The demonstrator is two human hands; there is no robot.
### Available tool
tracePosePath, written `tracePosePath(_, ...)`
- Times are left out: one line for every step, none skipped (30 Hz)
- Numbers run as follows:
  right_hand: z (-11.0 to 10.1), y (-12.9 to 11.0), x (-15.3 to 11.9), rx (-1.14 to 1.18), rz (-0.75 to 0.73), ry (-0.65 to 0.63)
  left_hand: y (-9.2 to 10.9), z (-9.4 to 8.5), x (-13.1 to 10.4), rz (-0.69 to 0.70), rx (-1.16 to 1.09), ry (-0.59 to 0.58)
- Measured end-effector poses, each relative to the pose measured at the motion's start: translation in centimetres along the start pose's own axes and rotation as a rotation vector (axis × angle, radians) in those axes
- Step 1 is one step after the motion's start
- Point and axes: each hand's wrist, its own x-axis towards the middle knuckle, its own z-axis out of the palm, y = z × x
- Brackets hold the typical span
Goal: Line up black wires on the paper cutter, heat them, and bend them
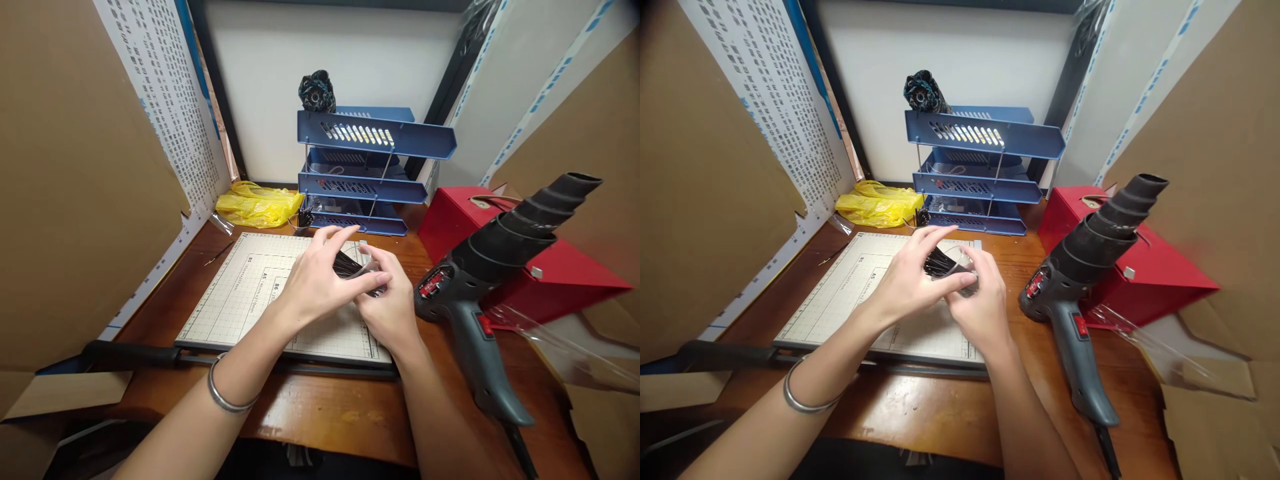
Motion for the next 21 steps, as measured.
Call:
tracePosePath(0.1, 0.1, 0.0, -0.015, -0.008, 0.02, 0.0, 0.1, -0.2, -0.02, -0.022, 0.016)
tracePosePath(0.1, 0.2, 0.0, -0.023, -0.005, 0.043, 0.0, 0.1, -0.5, -0.05, -0.057, 0.028)
tracePosePath(0.2, 0.2, 0.0, -0.023, 0.008, 0.073, 0.0, 0.3, -0.9, -0.085, -0.103, 0.033)
tracePosePath(0.3, 0.3, -0.1, -0.019, 0.027, 0.101, 0.1, 0.4, -1.3, -0.119, -0.153, 0.03)
tracePosePath(0.4, 0.3, -0.1, -0.013, 0.048, 0.127, 0.2, 0.6, -1.8, -0.143, -0.2, 0.008)
tracePosePath(0.4, 0.2, -0.1, -0.011, 0.064, 0.147, 0.3, 0.9, -2.2, -0.154, -0.232, -0.021)
tracePosePath(0.5, 0.2, -0.2, -0.013, 0.072, 0.159, 0.5, 1.1, -2.6, -0.158, -0.249, -0.054)
tracePosePath(0.5, 0.1, -0.2, -0.02, 0.069, 0.159, 0.6, 1.3, -2.9, -0.157, -0.254, -0.094)
tracePosePath(0.4, 0.0, -0.2, -0.029, 0.06, 0.152, 0.8, 1.5, -3.0, -0.152, -0.246, -0.127)
tracePosePath(0.3, -0.1, -0.2, -0.036, 0.047, 0.141, 1.0, 1.6, -3.0, -0.147, -0.231, -0.147)
tracePosePath(0.3, -0.2, -0.3, -0.043, 0.033, 0.13, 1.1, 1.6, -2.9, -0.142, -0.214, -0.16)
tracePosePath(0.2, -0.2, -0.3, -0.051, 0.016, 0.12, 1.1, 1.7, -2.7, -0.137, -0.197, -0.165)
tracePosePath(0.2, -0.2, -0.2, -0.06, 0.0, 0.115, 1.2, 1.6, -2.4, -0.133, -0.18, -0.165)
tracePosePath(0.1, -0.1, -0.2, -0.069, -0.014, 0.114, 1.2, 1.6, -2.1, -0.13, -0.163, -0.165)
tracePosePath(0.1, -0.1, -0.2, -0.076, -0.026, 0.117, 1.1, 1.5, -1.7, -0.127, -0.144, -0.171)
tracePosePath(0.2, 0.0, -0.1, -0.084, -0.034, 0.124, 1.1, 1.4, -1.4, -0.121, -0.124, -0.181)
tracePosePath(0.2, 0.0, -0.1, -0.089, -0.038, 0.133, 1.1, 1.3, -1.1, -0.116, -0.102, -0.189)
tracePosePath(0.2, 0.1, -0.1, -0.093, -0.04, 0.142, 1.1, 1.2, -0.9, -0.116, -0.082, -0.195)
tracePosePath(0.3, 0.1, -0.1, -0.096, -0.045, 0.148, 1.1, 1.0, -0.7, -0.121, -0.068, -0.202)
tracePosePath(0.4, 0.1, -0.1, -0.099, -0.053, 0.153, 1.2, 0.9, -0.5, -0.129, -0.062, -0.209)
tracePosePath(0.4, 0.1, -0.1, -0.101, -0.062, 0.156, 1.3, 0.9, -0.4, -0.136, -0.063, -0.214)
